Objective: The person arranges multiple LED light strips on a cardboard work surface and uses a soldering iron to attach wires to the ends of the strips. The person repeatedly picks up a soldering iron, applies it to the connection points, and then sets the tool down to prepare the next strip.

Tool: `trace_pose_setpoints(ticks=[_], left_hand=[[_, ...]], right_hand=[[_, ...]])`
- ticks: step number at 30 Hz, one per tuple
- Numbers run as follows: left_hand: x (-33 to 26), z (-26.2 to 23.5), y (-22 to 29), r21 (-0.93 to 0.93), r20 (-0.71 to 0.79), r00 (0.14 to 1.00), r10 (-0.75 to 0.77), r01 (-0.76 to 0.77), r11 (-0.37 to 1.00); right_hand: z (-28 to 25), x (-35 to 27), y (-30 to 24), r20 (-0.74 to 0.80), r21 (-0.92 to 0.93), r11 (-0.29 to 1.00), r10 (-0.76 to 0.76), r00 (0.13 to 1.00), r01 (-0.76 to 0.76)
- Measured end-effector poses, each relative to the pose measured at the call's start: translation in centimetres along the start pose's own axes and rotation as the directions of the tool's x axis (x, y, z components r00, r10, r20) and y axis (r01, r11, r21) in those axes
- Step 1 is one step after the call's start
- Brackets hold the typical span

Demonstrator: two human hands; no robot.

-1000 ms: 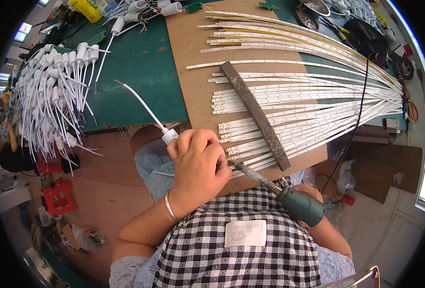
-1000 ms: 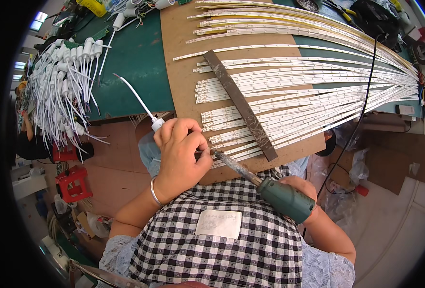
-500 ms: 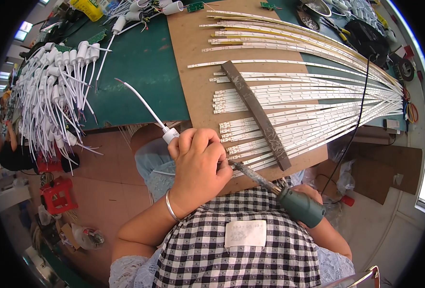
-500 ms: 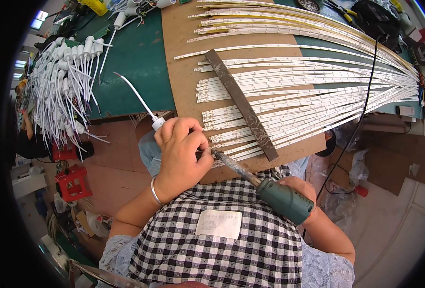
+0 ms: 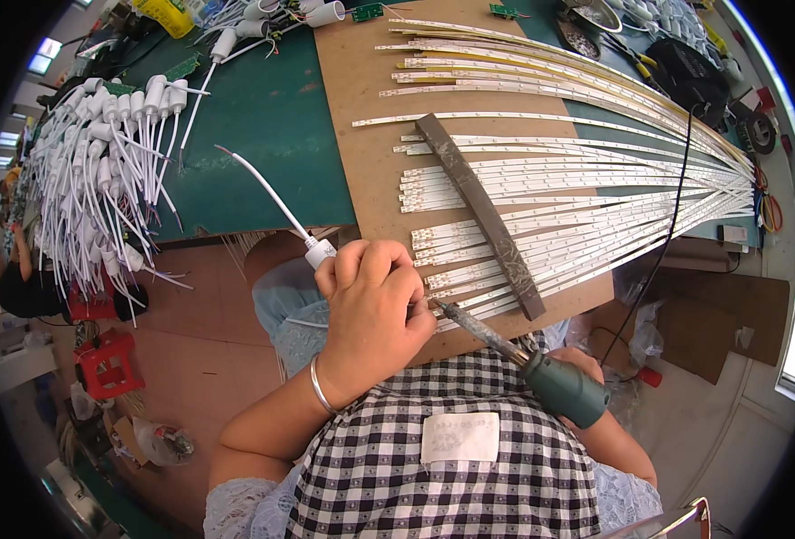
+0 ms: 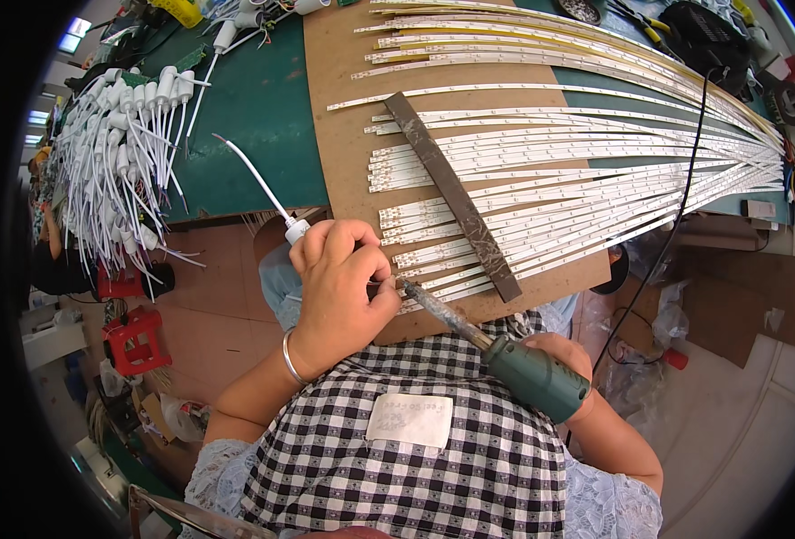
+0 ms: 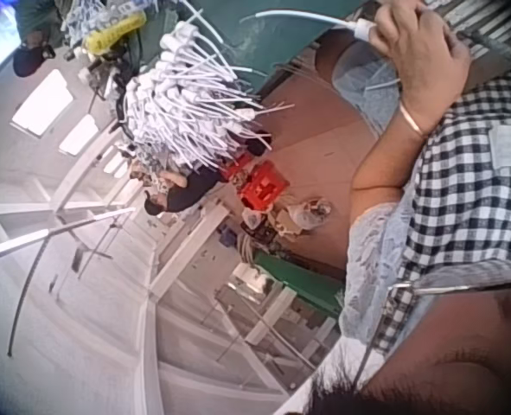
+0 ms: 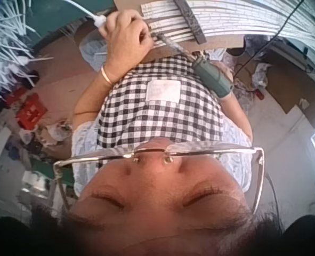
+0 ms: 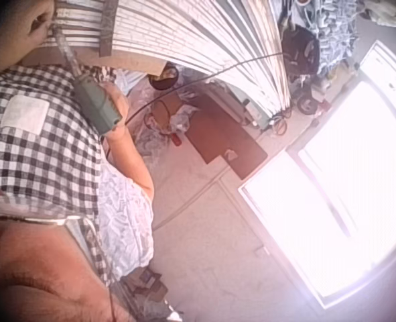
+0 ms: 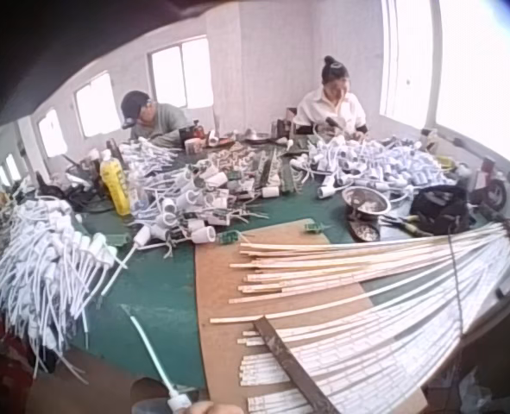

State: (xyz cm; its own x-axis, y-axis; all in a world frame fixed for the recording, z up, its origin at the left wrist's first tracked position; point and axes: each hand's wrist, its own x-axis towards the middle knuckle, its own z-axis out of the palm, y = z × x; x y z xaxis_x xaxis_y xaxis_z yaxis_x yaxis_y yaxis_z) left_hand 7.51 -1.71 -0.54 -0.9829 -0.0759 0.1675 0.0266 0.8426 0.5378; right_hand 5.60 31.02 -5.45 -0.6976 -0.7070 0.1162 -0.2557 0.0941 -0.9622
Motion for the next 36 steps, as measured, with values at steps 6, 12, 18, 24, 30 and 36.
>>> trace_pose_setpoints(ticks=[6,12,18,24,30,36], left_hand=[[0.0,0.1,0.0,0.004,-0.010,1.000,0.002,-0.002,1.000],[0.0,0.1,0.0,-0.002,0.001,1.000,-0.002,0.002,1.000],[0.1,0.0,0.1,0.003,0.013,1.000,-0.010,0.010,1.000],[0.0,-0.1,0.1,0.004,0.020,1.000,-0.012,0.012,1.000],[0.0,-0.1,0.1,0.002,0.015,1.000,-0.011,0.011,1.000],[-0.1,0.0,0.0,0.001,0.010,1.000,-0.010,0.010,1.000]], right_hand=[[0.1,0.3,-0.3,0.005,0.056,0.998,0.018,1.000,-0.019],[-0.3,1.2,-1.4,0.036,-0.076,0.997,-0.019,0.999,0.021],[0.2,1.9,-2.8,-0.031,-0.071,0.997,-0.039,0.999,0.037],[-0.1,2.1,-2.4,-0.016,0.010,1.000,-0.017,1.000,0.017],[0.2,1.8,-1.8,-0.034,-0.023,1.000,-0.013,0.999,0.012],[0.1,2.1,-2.4,-0.041,-0.062,0.998,0.013,0.999,-0.016]])
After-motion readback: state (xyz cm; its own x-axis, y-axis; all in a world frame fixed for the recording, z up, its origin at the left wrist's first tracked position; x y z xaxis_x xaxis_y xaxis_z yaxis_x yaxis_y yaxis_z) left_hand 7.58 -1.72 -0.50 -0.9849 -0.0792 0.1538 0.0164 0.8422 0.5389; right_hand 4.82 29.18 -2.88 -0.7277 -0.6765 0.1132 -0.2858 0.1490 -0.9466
